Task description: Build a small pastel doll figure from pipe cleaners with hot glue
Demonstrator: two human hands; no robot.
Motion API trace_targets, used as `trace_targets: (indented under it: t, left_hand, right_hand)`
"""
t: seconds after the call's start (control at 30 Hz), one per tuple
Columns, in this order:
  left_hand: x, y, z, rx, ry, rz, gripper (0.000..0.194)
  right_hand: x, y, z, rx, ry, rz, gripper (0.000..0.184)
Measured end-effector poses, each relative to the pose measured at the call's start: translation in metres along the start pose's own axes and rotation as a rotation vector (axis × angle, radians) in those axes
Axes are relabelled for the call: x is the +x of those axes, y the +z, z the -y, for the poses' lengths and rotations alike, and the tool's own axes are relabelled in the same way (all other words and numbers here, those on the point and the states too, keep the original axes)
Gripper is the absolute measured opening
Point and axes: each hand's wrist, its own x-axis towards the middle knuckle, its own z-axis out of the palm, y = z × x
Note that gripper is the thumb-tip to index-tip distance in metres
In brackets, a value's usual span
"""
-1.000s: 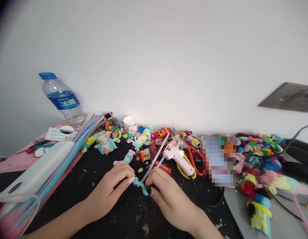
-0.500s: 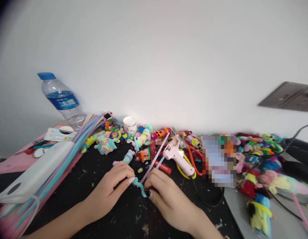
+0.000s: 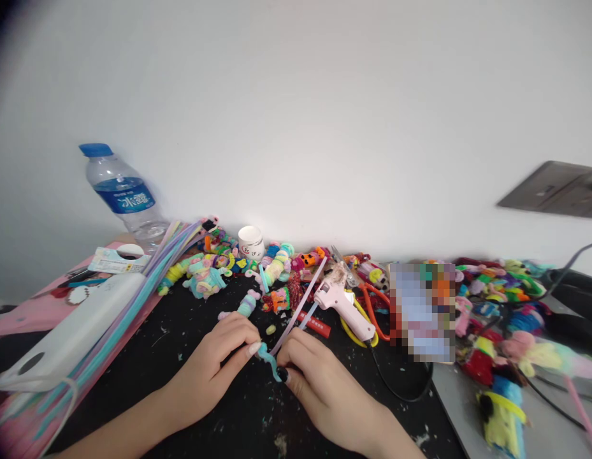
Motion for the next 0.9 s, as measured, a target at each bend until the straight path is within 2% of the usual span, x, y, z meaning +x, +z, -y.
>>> trace_targets:
  t: [0.3, 0.43, 0.5, 0.57, 0.67, 0.77, 0.9]
  left_hand:
    - [0.0, 0.0, 0.002, -0.051, -0.065, -0.065, 0.019]
    - [0.001, -0.004, 0.006, -0.073, -0.131, -0.248, 0.017]
    - [0.002, -0.004, 0.014, -0.017, -0.185, -0.363, 0.015]
    - [0.004, -0.004, 0.023, 0.083, -0.227, -0.428, 0.015]
    - [0.006, -0.003, 0.036, 0.167, -0.28, -0.402, 0.031]
    - [0.007, -0.003, 0.041, 0.214, -0.374, -0.276, 0.035]
    - [0.006, -0.003, 0.037, 0.236, -0.427, -0.225, 0.038]
  right_hand:
    - [-0.001, -0.001, -0.005, 0.048, 0.013, -0.045, 0.015]
    - [-0.003, -0.001, -0.009, 0.091, 0.04, -0.092, 0.016]
    - [-0.004, -0.001, -0.012, 0.105, 0.041, -0.128, 0.015]
    - [-0.004, -0.001, -0.014, 0.115, 0.034, -0.162, 0.014]
    - [-0.004, -0.001, -0.016, 0.117, 0.031, -0.192, 0.014]
    - [-0.004, -0.001, -0.018, 0.109, 0.038, -0.202, 0.013]
    - [-0.003, 0.0, -0.02, 0.104, 0.035, -0.223, 0.012]
